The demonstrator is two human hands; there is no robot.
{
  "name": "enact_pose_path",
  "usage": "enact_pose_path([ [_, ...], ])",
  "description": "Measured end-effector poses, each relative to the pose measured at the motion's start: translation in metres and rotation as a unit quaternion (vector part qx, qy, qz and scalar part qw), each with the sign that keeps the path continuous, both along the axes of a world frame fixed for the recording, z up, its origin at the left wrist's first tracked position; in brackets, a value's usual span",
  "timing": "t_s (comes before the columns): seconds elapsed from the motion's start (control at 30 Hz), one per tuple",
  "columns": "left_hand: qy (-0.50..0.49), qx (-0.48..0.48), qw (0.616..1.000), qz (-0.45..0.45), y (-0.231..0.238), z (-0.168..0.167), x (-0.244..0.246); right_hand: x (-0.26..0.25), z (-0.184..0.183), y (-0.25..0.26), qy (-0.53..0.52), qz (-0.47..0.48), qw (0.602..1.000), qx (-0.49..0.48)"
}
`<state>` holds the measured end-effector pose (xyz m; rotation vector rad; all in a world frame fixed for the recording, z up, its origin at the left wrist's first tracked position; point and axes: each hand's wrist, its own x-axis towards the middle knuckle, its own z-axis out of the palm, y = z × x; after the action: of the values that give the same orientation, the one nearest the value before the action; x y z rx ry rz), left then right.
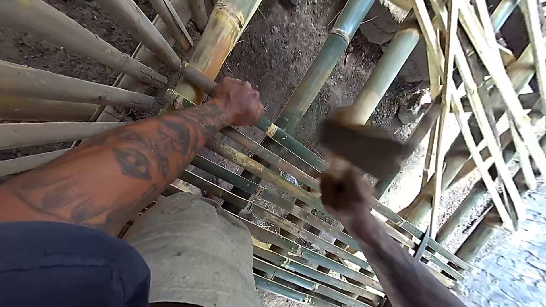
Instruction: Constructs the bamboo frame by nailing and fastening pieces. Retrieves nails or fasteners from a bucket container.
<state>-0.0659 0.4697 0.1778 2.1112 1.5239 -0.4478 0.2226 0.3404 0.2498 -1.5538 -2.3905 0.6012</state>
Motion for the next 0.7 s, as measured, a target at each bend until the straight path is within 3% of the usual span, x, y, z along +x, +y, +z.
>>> enact_pose_path([
  [0.07,0.000,-0.006,1.000,-0.004,-0.002,-0.001,0.002,0.005,-0.019,0.004,-0.057,0.001,0.991,-0.122],
  [0.13,-0.001,0.005,1.000,-0.002,-0.001,-0.003,0.000,0.004,-0.015,0.010,-0.028,-0.004,0.997,-0.077],
  [0.27,0.003,0.005,1.000,-0.010,-0.002,-0.001,0.003,-0.001,0.027,0.002,0.088,-0.064,0.992,0.071],
  [0.33,0.012,0.000,1.000,-0.009,-0.003,-0.001,0.003,-0.004,0.016,-0.008,0.091,-0.072,0.990,0.079],
  [0.4,0.012,0.000,1.000,-0.011,0.000,0.000,0.001,-0.001,-0.017,-0.014,0.003,-0.045,0.998,-0.054],
  [0.47,0.006,-0.006,1.000,-0.010,-0.003,-0.001,0.003,-0.002,-0.030,-0.010,-0.070,-0.028,0.980,-0.186],
  [0.6,0.008,0.000,1.000,-0.004,-0.001,0.000,0.003,-0.005,0.002,-0.014,0.063,-0.054,0.996,-0.031],
  [0.7,0.012,-0.001,1.000,-0.005,-0.004,-0.002,0.001,-0.009,0.022,-0.026,0.141,-0.106,0.983,0.054],
])
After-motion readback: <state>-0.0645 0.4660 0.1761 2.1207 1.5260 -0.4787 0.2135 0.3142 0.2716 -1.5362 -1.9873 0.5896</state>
